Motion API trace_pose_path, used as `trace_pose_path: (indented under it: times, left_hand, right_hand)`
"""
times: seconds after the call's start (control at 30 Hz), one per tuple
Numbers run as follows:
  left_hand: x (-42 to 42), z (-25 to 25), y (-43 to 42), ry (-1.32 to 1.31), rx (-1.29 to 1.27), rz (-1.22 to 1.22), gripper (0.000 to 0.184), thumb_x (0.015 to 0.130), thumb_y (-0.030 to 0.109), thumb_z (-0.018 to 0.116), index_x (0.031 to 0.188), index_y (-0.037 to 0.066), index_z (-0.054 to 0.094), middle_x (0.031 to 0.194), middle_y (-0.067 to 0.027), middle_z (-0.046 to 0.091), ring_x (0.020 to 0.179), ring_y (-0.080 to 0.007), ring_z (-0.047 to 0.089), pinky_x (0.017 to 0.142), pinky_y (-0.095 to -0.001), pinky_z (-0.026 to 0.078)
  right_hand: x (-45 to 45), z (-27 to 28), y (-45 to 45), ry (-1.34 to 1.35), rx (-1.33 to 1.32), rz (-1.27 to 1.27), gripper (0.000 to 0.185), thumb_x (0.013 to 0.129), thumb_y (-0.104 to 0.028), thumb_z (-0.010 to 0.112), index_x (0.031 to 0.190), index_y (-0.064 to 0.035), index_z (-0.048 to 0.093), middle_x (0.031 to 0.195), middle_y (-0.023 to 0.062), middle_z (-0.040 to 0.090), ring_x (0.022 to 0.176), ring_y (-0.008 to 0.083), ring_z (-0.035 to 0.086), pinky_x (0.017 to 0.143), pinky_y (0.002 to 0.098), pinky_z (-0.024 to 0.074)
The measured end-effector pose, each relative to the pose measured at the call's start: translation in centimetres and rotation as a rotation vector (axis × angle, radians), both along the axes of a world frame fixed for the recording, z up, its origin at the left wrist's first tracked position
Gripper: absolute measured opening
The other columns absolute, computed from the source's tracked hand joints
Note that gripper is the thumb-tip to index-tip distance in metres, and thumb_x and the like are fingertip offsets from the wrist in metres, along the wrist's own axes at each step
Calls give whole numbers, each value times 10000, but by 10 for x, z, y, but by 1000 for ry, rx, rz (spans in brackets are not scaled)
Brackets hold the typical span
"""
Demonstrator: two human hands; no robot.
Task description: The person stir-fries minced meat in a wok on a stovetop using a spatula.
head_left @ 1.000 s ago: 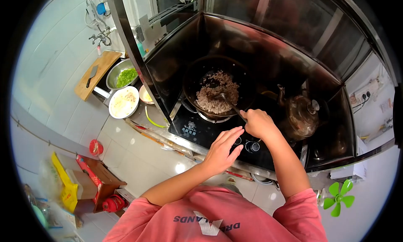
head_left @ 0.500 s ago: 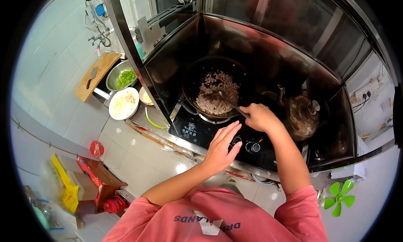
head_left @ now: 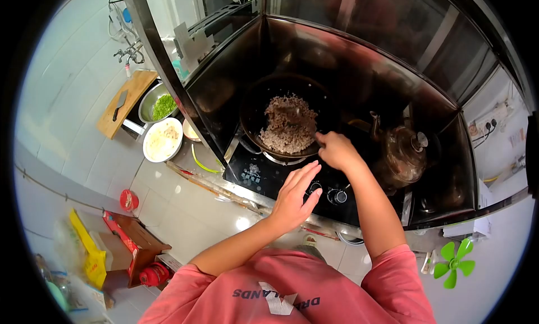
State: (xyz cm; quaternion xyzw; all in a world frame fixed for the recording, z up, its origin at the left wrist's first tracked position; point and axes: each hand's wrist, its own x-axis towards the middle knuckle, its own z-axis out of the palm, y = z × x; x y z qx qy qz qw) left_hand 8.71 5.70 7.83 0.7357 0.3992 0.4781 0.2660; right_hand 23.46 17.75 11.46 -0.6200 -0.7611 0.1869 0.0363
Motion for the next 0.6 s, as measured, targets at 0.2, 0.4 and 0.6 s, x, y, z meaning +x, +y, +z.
trace_pose_path:
  times: [0.2, 0.4, 0.6]
  left_hand:
    - [-1, 0, 3, 9, -12, -19, 473, 855, 97, 607, 1296, -16, 478, 1337, -178, 483, 1179, -349, 479, 1000, -398, 389]
    - [2, 0, 3, -9, -34, -35, 481, 860, 86, 614, 1314, 1, 479, 1362, -168, 475, 1199, -331, 477, 1017, -383, 372]
    - [2, 1, 1, 5, -1, -30, 462, 865, 104, 600, 1293, -18, 478, 1342, -180, 477, 1175, -353, 478, 993, -395, 395]
  right_hand:
    - [30, 40, -27, -79, 33, 205, 508, 669, -110, 612, 1175, -113, 644, 859, 242, 644, 841, 396, 632, 779, 433, 502]
    - [28, 54, -30, -161, -86, 199, 487, 701, -41, 594, 1183, -97, 640, 976, 230, 653, 928, 366, 639, 836, 408, 507]
    - [23, 32, -19, -1, 42, 107, 465, 708, -97, 608, 1171, -70, 639, 985, 234, 651, 945, 375, 632, 857, 413, 503]
